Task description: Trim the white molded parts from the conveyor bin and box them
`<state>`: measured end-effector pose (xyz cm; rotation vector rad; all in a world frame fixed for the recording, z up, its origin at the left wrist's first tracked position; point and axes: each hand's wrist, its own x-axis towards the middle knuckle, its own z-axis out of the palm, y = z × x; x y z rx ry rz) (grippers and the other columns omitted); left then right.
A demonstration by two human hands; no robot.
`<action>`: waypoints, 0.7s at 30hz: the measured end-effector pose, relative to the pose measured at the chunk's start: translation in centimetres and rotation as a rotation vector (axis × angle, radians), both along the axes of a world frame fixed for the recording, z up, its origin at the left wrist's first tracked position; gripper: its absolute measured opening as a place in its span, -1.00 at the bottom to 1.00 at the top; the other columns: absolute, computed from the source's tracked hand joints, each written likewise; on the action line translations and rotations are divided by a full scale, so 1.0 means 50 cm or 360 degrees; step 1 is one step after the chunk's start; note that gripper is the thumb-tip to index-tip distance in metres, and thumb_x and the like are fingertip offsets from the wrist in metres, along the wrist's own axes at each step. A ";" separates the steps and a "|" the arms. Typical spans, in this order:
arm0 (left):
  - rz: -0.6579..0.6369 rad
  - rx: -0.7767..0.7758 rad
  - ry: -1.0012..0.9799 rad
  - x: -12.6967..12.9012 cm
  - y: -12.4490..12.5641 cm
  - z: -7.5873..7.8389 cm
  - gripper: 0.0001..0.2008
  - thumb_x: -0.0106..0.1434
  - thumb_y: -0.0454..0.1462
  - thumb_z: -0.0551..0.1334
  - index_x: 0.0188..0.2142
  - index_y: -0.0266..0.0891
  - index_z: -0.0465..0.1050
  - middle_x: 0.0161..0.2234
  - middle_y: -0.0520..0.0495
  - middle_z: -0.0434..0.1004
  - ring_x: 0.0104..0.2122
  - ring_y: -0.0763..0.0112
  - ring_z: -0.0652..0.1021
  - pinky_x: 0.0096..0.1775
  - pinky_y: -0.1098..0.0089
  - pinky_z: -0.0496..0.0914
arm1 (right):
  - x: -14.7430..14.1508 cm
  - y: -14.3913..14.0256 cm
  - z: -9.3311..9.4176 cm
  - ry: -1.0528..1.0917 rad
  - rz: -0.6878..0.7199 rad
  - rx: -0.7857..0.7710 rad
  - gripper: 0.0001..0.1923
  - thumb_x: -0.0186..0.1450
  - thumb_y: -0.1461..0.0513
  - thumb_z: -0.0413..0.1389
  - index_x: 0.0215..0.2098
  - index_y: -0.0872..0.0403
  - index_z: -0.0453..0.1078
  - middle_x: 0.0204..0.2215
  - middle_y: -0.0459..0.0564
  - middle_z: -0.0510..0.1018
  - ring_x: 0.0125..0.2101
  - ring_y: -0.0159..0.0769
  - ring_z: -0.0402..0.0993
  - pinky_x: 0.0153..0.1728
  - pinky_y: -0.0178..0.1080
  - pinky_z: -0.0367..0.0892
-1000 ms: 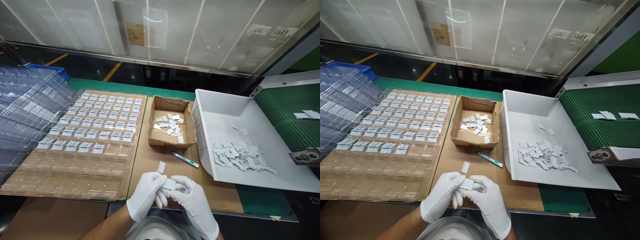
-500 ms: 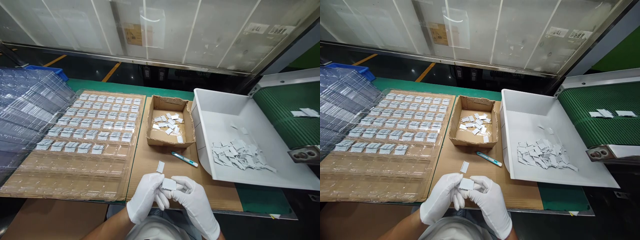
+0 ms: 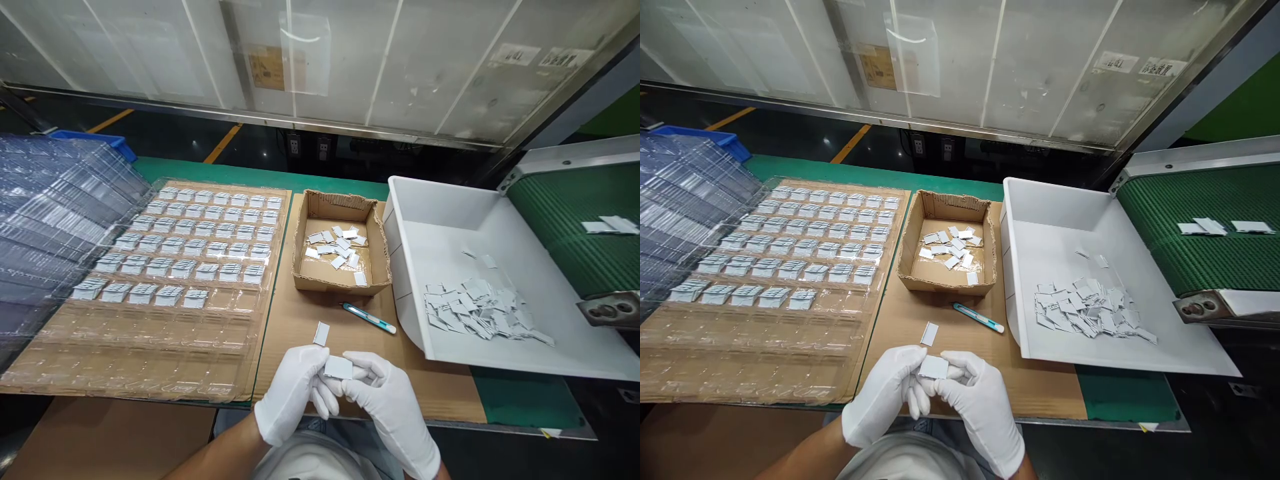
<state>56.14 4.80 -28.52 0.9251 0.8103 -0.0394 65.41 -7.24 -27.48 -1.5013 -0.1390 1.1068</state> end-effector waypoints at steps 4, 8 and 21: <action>-0.0028 -0.0009 0.0035 0.003 0.000 0.001 -0.42 -0.14 0.24 0.27 -0.53 -0.24 0.27 -0.79 -0.09 0.41 -0.79 0.38 0.43 -0.75 0.47 0.29 | 0.000 0.000 -0.003 -0.0001 0.0012 0.0023 -0.50 -0.06 0.22 0.42 -0.14 0.13 0.52 -0.28 0.03 0.66 -0.24 -0.15 0.56 -0.20 -0.22 0.42; -0.0091 0.0107 0.0076 0.002 0.007 0.024 -0.42 -0.11 0.23 0.26 -0.54 -0.27 0.32 -0.74 -0.06 0.44 -0.78 0.44 0.44 -0.74 0.50 0.30 | 0.003 -0.001 0.004 -0.0046 0.0004 0.0033 -0.57 -0.04 0.25 0.38 -0.18 0.13 0.54 -0.35 0.00 0.66 -0.31 -0.20 0.57 -0.27 -0.26 0.43; -0.0814 0.0224 0.0073 0.017 0.067 0.089 -0.73 0.03 -0.15 0.34 -0.45 -0.28 0.36 -0.62 0.01 0.52 -0.71 0.50 0.47 -0.65 0.52 0.33 | 0.003 -0.011 0.021 -0.0410 0.0326 0.0242 -0.79 0.15 0.29 0.28 -0.21 0.00 0.58 -0.40 -0.12 0.66 -0.38 -0.32 0.55 -0.29 -0.40 0.42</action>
